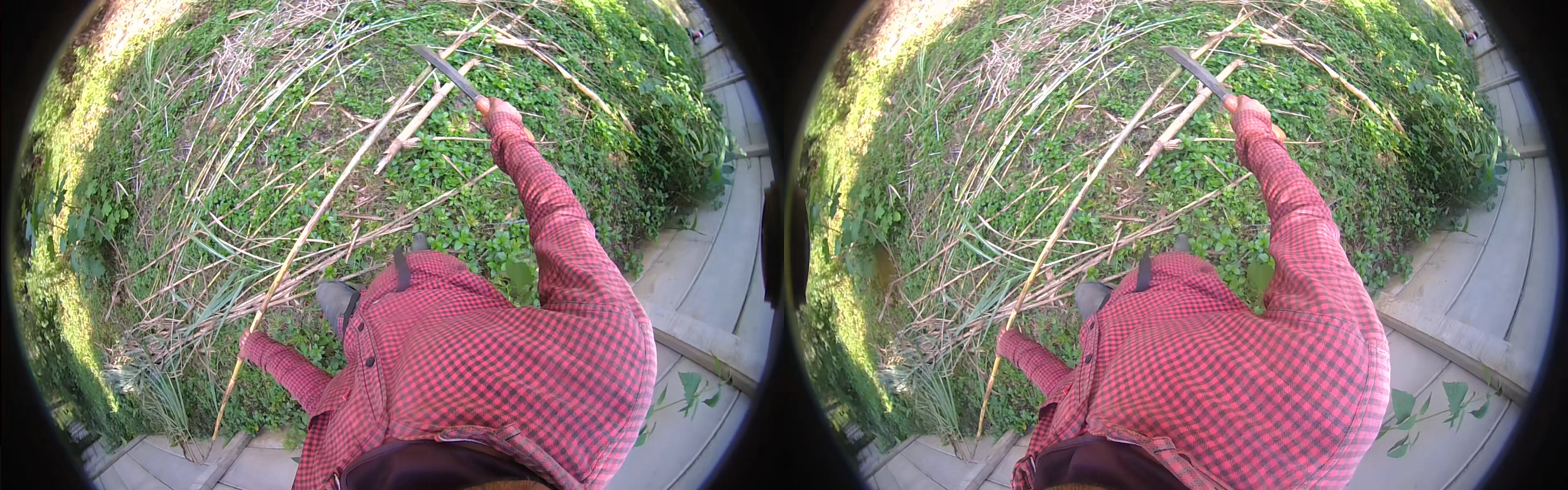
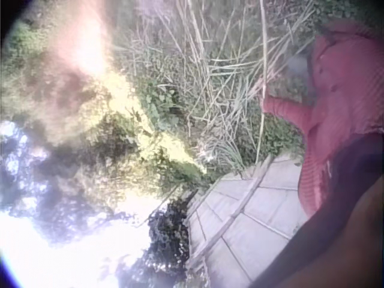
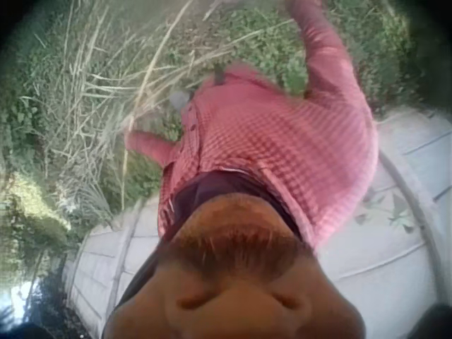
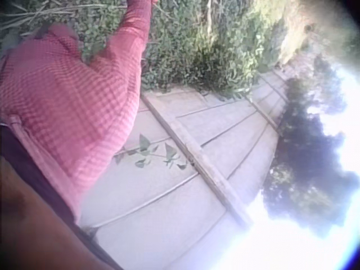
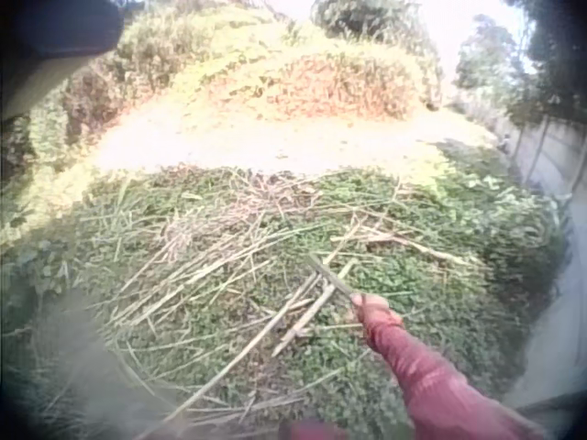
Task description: The person uses a knife to strip bark and cut long sticks into smaller pieces. They hold the sticks with one hand and use the knife with the other to scrape the surface and sever the wood, dropping the processed pieces onto a pile on the ground.
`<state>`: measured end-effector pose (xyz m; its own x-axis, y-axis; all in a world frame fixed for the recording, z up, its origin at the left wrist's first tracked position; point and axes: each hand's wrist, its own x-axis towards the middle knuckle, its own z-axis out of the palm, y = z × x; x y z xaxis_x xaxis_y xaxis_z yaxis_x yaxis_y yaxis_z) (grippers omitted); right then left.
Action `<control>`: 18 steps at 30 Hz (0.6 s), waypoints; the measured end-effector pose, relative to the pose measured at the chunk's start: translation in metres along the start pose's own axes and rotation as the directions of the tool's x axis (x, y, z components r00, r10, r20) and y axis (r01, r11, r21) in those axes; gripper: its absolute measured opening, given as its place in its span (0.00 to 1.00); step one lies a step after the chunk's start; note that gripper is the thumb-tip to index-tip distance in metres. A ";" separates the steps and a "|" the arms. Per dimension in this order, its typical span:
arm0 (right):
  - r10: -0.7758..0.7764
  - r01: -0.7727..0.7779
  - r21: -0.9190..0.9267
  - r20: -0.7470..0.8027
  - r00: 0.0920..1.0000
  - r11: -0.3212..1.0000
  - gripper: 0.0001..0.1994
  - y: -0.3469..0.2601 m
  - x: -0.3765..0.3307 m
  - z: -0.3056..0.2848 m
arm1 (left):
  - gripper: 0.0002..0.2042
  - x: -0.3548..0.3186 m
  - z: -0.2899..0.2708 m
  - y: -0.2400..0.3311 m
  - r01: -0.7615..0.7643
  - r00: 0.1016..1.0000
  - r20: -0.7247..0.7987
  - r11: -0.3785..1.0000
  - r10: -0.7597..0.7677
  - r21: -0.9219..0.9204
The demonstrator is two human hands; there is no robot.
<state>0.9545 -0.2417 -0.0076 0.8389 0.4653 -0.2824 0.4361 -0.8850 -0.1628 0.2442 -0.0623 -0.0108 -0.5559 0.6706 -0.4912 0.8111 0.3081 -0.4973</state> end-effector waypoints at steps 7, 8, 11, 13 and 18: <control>-0.342 0.363 -0.100 0.175 0.923 0.927 0.16 0.031 -0.030 -0.024 | 0.24 -0.002 0.027 -0.018 0.190 0.980 0.038 0.857 -0.196 -0.480; -0.278 0.311 -0.158 0.198 0.940 0.937 0.16 0.031 -0.028 -0.028 | 0.25 -0.004 0.035 -0.019 0.210 0.974 0.049 0.797 -0.221 -0.567; -0.179 0.268 -0.358 0.263 0.948 0.894 0.16 0.023 -0.022 -0.040 | 0.25 -0.012 0.069 -0.018 0.251 0.958 0.102 0.606 -0.269 -0.755; -0.176 0.286 -0.432 0.277 0.945 0.856 0.15 0.016 -0.023 -0.043 | 0.25 -0.019 0.100 -0.020 0.284 0.945 0.142 0.518 -0.296 -0.807; -0.184 0.455 -0.536 0.482 0.856 0.711 0.20 0.043 -0.030 -0.046 | 0.26 -0.042 0.164 -0.033 0.368 0.915 0.216 0.487 -0.341 -0.792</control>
<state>0.9635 -0.2943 0.0372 0.4810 0.5679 -0.6679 0.8663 -0.4250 0.2625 0.2108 -0.2114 -0.0916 -0.8244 0.3629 -0.4343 0.3344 0.9314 0.1436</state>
